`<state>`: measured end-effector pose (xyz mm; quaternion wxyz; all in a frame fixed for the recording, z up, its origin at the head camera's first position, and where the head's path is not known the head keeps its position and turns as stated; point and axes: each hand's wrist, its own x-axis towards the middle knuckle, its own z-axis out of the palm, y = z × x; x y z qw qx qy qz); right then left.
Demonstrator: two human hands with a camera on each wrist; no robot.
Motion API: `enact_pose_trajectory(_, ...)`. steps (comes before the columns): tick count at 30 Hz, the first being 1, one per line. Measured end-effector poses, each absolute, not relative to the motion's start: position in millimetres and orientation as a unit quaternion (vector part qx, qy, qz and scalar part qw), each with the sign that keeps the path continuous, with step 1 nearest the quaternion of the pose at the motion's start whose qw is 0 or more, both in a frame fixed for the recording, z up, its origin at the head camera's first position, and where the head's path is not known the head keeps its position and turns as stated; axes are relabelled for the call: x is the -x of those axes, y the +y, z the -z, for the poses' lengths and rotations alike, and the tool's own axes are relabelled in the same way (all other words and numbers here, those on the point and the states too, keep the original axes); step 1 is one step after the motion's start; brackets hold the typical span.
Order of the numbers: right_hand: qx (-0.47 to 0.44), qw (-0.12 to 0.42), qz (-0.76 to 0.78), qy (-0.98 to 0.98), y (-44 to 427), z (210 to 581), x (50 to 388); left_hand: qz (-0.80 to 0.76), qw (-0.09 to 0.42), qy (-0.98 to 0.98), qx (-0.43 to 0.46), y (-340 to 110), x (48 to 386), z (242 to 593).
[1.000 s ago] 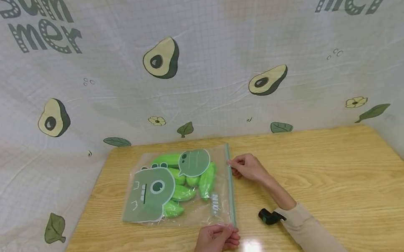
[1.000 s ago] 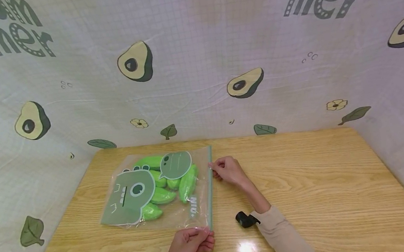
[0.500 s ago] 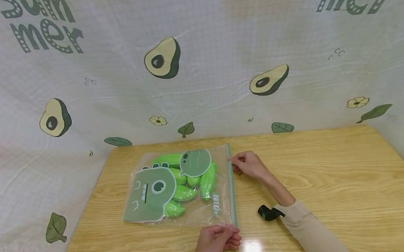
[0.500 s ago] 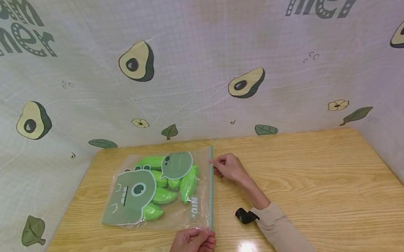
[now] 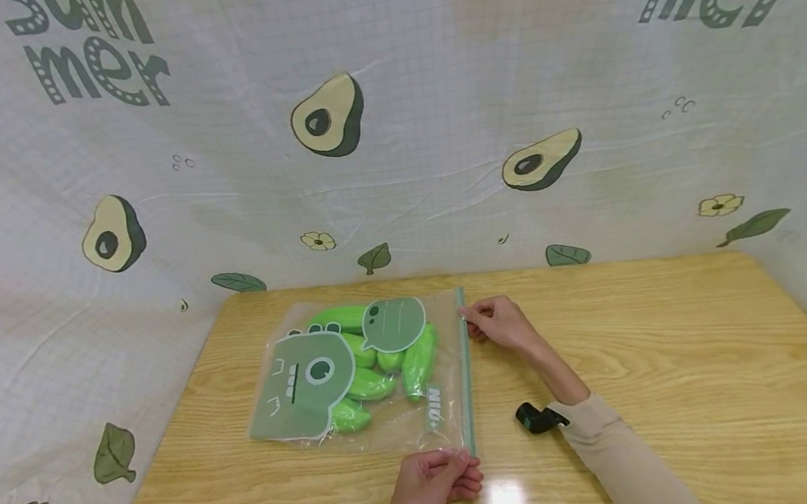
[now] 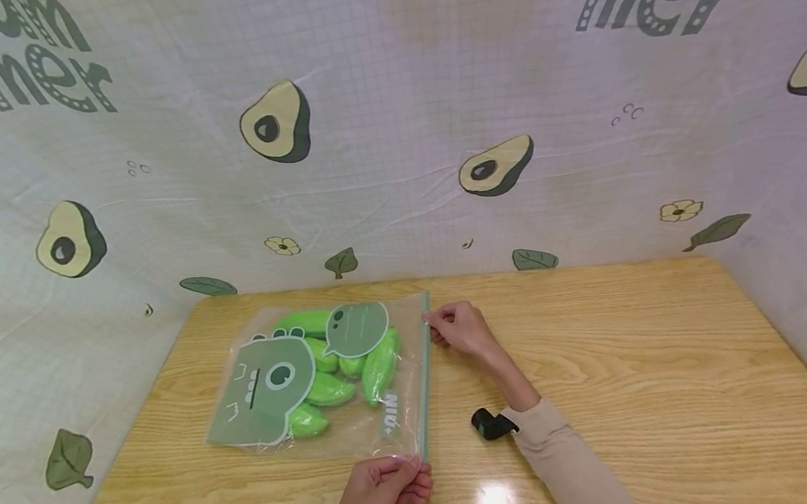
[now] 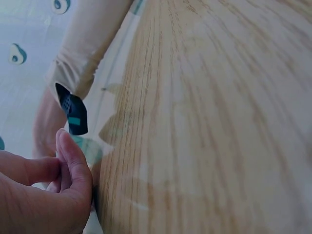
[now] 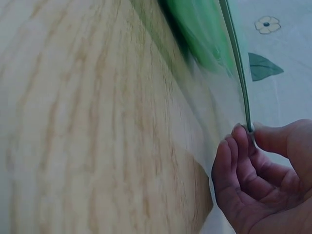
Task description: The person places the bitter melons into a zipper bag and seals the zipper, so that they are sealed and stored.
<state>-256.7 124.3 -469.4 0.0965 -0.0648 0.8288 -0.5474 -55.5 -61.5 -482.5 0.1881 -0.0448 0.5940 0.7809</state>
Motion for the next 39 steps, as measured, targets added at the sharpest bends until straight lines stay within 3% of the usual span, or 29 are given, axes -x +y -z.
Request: enact_pose_trajectory(39,0.044,0.081,0.553,0.828,127.9,470.7,277.5,-0.776,0.194,0.598,0.053,-61.9,53.5,481.5)
